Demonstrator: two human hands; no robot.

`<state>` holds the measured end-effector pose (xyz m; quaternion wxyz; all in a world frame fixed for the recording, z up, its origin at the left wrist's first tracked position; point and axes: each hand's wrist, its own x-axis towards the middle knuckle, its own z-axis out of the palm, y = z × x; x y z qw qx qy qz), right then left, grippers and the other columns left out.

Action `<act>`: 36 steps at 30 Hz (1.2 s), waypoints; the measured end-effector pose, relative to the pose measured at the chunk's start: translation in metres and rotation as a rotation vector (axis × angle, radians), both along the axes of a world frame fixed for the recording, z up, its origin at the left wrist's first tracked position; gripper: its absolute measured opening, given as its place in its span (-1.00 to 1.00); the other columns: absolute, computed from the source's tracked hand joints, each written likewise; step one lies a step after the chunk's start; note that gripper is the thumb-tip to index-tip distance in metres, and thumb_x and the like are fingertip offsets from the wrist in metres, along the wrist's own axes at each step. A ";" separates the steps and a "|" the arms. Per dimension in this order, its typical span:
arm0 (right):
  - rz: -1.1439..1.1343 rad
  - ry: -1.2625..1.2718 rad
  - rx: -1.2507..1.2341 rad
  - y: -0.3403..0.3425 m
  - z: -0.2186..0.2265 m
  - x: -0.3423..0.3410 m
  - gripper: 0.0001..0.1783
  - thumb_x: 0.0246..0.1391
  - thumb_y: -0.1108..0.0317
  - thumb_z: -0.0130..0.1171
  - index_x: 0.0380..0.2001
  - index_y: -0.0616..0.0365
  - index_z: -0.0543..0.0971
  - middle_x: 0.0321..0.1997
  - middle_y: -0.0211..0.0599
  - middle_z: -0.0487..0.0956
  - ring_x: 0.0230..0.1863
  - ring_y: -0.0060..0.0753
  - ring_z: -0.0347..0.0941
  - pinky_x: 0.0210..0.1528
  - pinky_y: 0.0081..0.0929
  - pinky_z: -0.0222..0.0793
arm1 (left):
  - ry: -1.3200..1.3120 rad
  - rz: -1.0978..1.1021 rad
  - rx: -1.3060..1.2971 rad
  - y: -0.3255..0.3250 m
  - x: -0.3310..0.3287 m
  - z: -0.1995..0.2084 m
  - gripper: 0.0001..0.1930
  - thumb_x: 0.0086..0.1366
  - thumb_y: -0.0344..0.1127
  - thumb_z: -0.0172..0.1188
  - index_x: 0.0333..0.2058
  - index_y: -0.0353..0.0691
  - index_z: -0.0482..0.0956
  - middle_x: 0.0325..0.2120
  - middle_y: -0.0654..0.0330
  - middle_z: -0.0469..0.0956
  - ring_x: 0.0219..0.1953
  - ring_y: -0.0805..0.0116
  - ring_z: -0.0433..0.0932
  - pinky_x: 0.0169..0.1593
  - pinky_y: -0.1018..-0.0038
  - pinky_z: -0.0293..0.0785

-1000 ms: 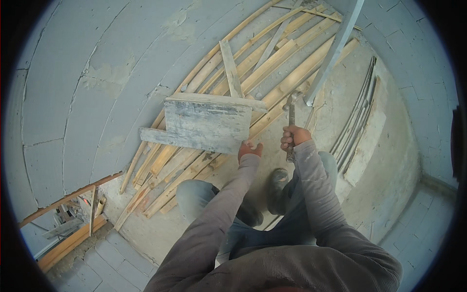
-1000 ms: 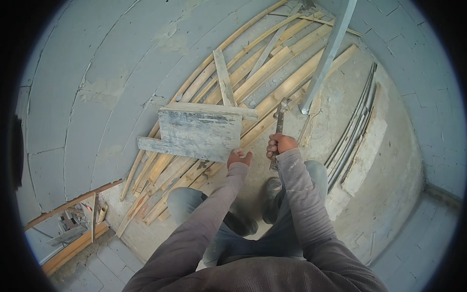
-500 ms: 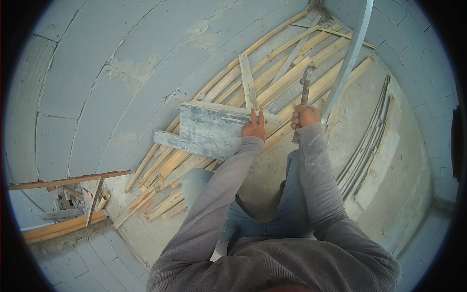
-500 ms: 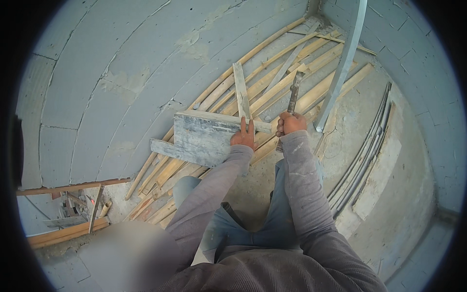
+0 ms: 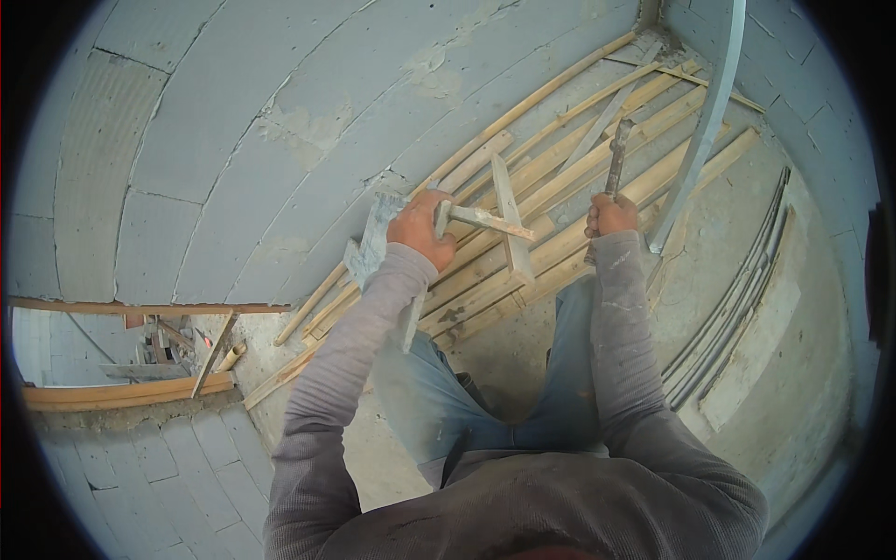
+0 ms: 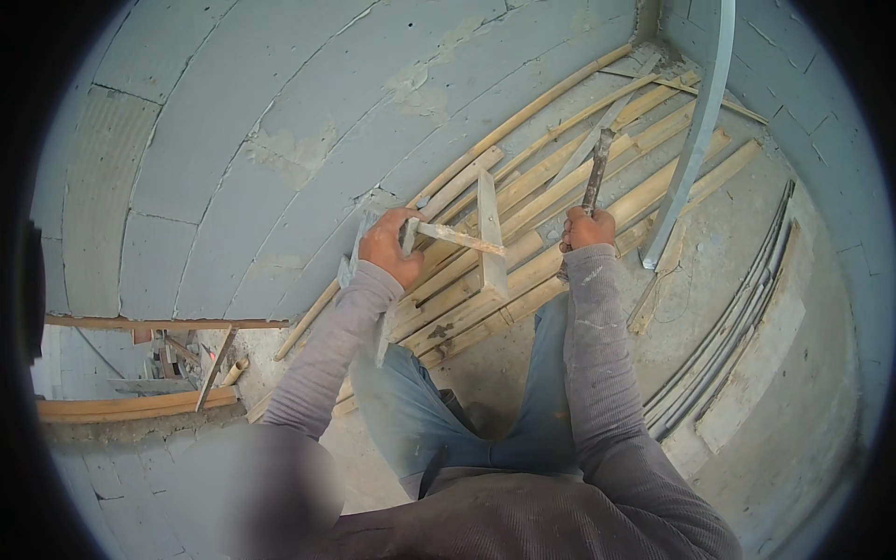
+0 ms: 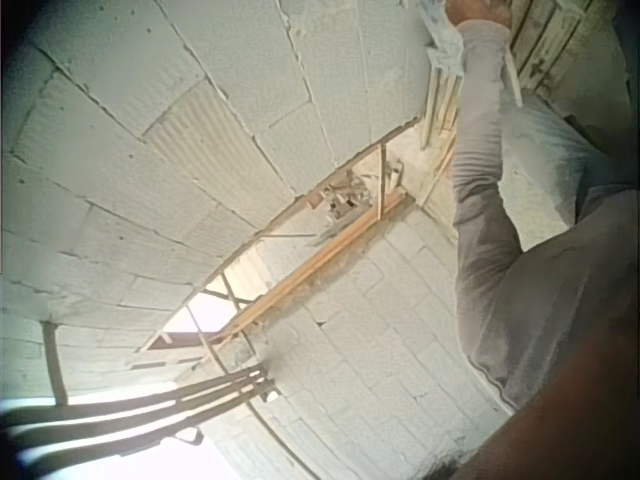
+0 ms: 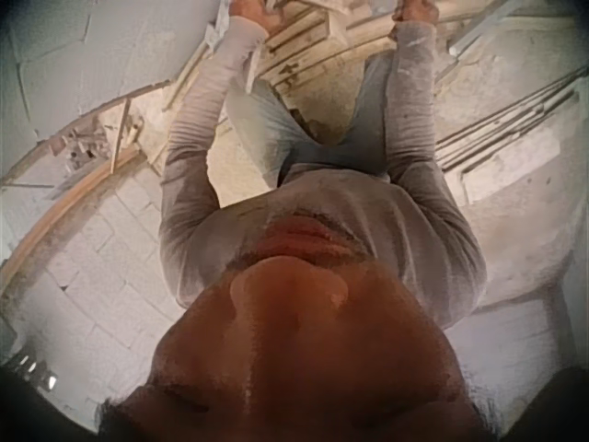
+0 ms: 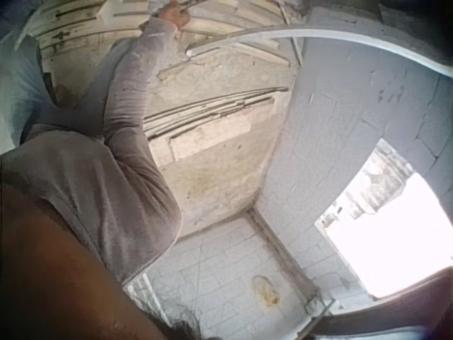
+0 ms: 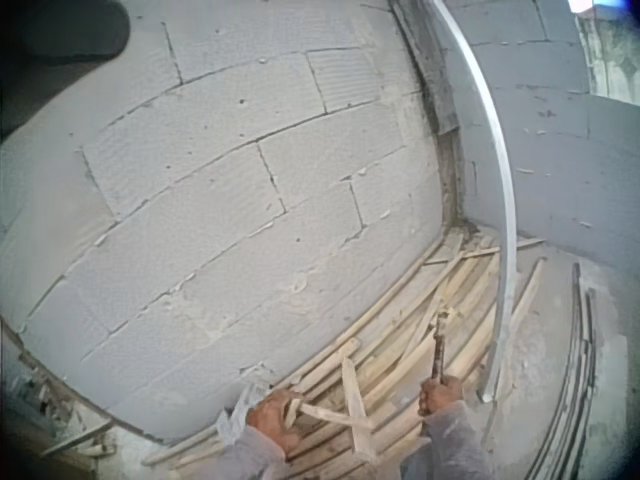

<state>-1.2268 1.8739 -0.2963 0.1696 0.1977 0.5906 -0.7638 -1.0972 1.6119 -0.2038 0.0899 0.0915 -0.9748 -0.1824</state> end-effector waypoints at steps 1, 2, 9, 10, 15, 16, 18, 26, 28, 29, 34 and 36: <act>-0.001 0.016 -0.003 0.000 0.003 -0.001 -0.90 0.01 0.46 0.06 -0.46 0.24 0.37 -0.66 -0.36 0.37 -0.76 -0.54 0.26 -0.76 -0.49 0.19 | 0.060 0.021 0.045 -0.016 0.006 0.020 -0.58 -0.14 -0.47 0.14 -0.19 -0.11 0.52 -0.24 0.06 0.57 -0.16 0.05 0.56 -0.03 0.36 0.46; 0.016 0.027 -0.015 0.000 0.006 -0.003 -0.90 0.01 0.46 0.06 -0.46 0.24 0.37 -0.66 -0.36 0.37 -0.76 -0.54 0.26 -0.76 -0.49 0.19 | 0.124 0.042 0.086 -0.033 0.011 0.040 -0.59 -0.15 -0.50 0.13 -0.20 -0.14 0.53 -0.29 0.07 0.58 -0.18 0.12 0.58 -0.03 0.42 0.44; 0.112 0.156 0.113 0.009 -0.003 0.029 -0.87 0.03 0.44 0.09 -0.42 0.15 0.35 -0.74 -0.44 0.32 -0.83 -0.58 0.20 -0.82 -0.55 0.11 | 0.469 0.275 0.141 -0.109 0.068 0.167 -0.64 -0.18 -0.55 0.12 -0.28 -0.38 0.54 -0.47 0.18 0.57 -0.42 0.42 0.47 -0.29 0.53 0.40; 0.145 0.186 0.122 0.012 -0.010 0.039 -0.87 0.04 0.43 0.09 -0.43 0.15 0.34 -0.75 -0.45 0.31 -0.84 -0.59 0.19 -0.83 -0.55 0.11 | 0.490 0.292 0.133 -0.110 0.076 0.178 -0.64 -0.18 -0.55 0.12 -0.28 -0.38 0.54 -0.47 0.18 0.57 -0.42 0.42 0.47 -0.29 0.53 0.40; 0.394 0.188 0.104 0.007 -0.001 0.089 -0.83 0.09 0.40 0.12 -0.46 0.16 0.34 -0.77 -0.46 0.31 -0.85 -0.61 0.19 -0.84 -0.56 0.07 | 0.382 0.583 0.403 -0.141 0.097 0.190 -0.52 -0.25 -0.53 0.18 -0.20 -0.47 0.56 -0.49 0.14 0.58 -0.51 0.41 0.47 -0.37 0.52 0.41; 0.401 0.204 0.108 0.006 0.004 0.094 -0.83 0.09 0.40 0.12 -0.46 0.16 0.34 -0.77 -0.46 0.31 -0.85 -0.61 0.19 -0.84 -0.56 0.07 | 0.371 0.628 0.445 -0.146 0.098 0.186 -0.46 -0.25 -0.52 0.20 -0.14 -0.49 0.56 -0.48 0.12 0.58 -0.51 0.40 0.47 -0.38 0.51 0.42; 0.495 0.309 0.139 0.001 0.018 0.101 -0.79 0.12 0.32 0.12 -0.47 0.13 0.34 -0.79 -0.48 0.28 -0.86 -0.62 0.15 -0.85 -0.57 0.02 | 0.383 0.631 0.471 -0.149 0.100 0.180 -0.36 -0.26 -0.50 0.21 -0.03 -0.52 0.50 -0.43 0.06 0.60 -0.46 0.36 0.52 -0.32 0.47 0.46; 0.541 0.929 0.249 -0.019 0.138 0.090 -0.73 0.22 0.28 0.09 -0.49 0.20 0.36 -0.76 -0.49 0.30 -0.69 -0.67 0.20 -0.64 -0.58 0.12 | 0.277 0.632 0.574 -0.144 0.106 0.190 -0.34 -0.18 -0.47 0.22 0.04 -0.39 0.46 -0.22 -0.04 0.59 -0.20 0.18 0.58 -0.09 0.39 0.49; 0.456 1.216 0.250 -0.027 0.172 0.097 -0.77 0.24 0.31 0.07 -0.42 0.23 0.40 -0.74 -0.49 0.31 -0.69 -0.67 0.17 -0.65 -0.59 0.08 | 0.339 0.462 0.405 -0.142 0.111 0.181 -0.34 -0.11 -0.43 0.24 0.08 -0.35 0.39 -0.13 -0.06 0.54 -0.10 0.16 0.55 0.03 0.37 0.46; 0.461 1.213 0.184 -0.031 0.188 0.102 -0.82 0.25 0.33 0.07 -0.31 0.26 0.41 -0.69 -0.49 0.33 -0.66 -0.68 0.16 -0.62 -0.61 0.06 | 0.344 0.455 0.410 -0.139 0.111 0.179 -0.34 -0.11 -0.43 0.24 0.08 -0.35 0.39 -0.13 -0.06 0.54 -0.10 0.16 0.55 0.03 0.37 0.46; 0.499 1.396 0.274 -0.040 0.247 0.102 -0.79 0.22 0.37 0.12 -0.20 0.29 0.41 -0.59 -0.51 0.35 -0.56 -0.71 0.17 -0.51 -0.68 0.12 | 0.448 0.426 0.372 -0.115 0.106 0.169 -0.37 -0.14 -0.45 0.23 0.03 -0.35 0.39 -0.16 -0.03 0.54 -0.07 0.17 0.51 0.07 0.41 0.38; 0.620 1.398 0.185 -0.045 0.267 0.105 -0.81 0.18 0.43 0.14 -0.21 0.28 0.40 -0.57 -0.52 0.37 -0.54 -0.74 0.18 -0.49 -0.71 0.14 | 0.446 0.431 0.373 -0.116 0.105 0.167 -0.36 -0.13 -0.42 0.24 0.04 -0.31 0.38 -0.15 -0.02 0.55 -0.07 0.16 0.52 0.07 0.40 0.39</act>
